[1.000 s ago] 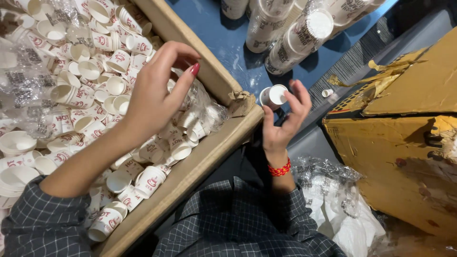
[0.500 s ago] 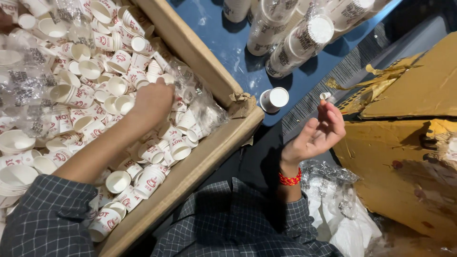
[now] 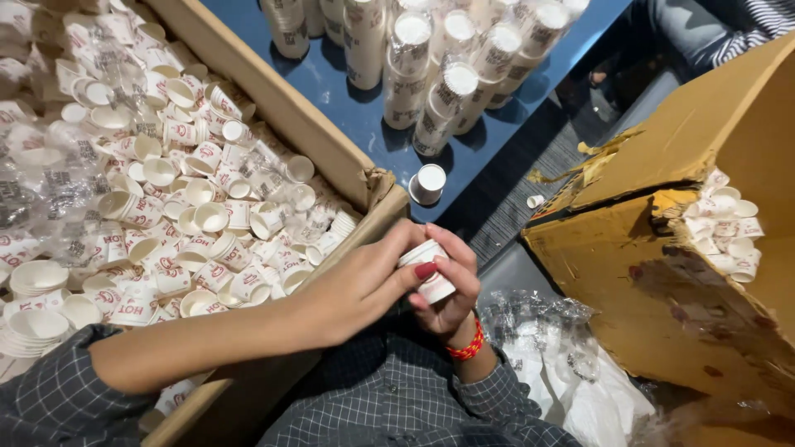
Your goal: The person is sorting and stacking paper cups from large cardboard boxes and placing them into clear plastic sleeves for packaging.
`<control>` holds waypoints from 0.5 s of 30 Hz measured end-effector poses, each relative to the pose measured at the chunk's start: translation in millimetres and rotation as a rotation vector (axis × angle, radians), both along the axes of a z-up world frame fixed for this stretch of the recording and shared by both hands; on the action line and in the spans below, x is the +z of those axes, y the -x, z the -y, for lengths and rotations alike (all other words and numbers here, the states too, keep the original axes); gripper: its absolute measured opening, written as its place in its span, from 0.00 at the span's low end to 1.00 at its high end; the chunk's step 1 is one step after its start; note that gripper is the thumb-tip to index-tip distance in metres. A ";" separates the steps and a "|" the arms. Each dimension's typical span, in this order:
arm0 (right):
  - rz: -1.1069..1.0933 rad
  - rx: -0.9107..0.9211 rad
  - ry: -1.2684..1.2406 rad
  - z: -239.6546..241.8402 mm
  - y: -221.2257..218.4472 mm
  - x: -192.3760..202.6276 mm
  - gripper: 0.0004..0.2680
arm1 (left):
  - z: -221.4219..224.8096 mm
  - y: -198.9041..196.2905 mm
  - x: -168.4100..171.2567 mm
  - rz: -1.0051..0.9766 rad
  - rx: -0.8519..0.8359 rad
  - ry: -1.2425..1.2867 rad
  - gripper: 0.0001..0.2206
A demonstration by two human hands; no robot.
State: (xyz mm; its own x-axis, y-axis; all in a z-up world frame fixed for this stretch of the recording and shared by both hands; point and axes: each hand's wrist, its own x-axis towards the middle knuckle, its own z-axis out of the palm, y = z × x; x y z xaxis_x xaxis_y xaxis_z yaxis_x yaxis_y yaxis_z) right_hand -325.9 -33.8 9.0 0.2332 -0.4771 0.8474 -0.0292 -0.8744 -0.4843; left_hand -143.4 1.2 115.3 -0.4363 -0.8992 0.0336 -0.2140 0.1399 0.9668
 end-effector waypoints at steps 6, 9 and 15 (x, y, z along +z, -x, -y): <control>0.106 -0.215 -0.280 45.3 6.9 33.5 0.20 | 17.5 -42.6 -5.2 0.350 0.397 0.501 0.17; -0.010 -0.220 -0.390 66.5 -0.1 31.8 0.17 | 37.0 -82.9 -49.1 0.456 0.588 0.434 0.11; -0.296 -0.447 -0.232 85.8 -14.9 -21.1 0.15 | 57.1 -128.4 -158.5 1.167 0.171 0.969 0.15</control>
State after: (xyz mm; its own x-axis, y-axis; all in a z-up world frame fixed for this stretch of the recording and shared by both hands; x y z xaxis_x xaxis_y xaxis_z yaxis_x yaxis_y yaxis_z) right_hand -310.9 -119.6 -12.1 0.1780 -0.7491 0.6381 -0.5343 -0.6181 -0.5766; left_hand -15.0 -55.9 -43.2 -0.5313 -0.7750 0.3422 -0.8470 0.4949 -0.1942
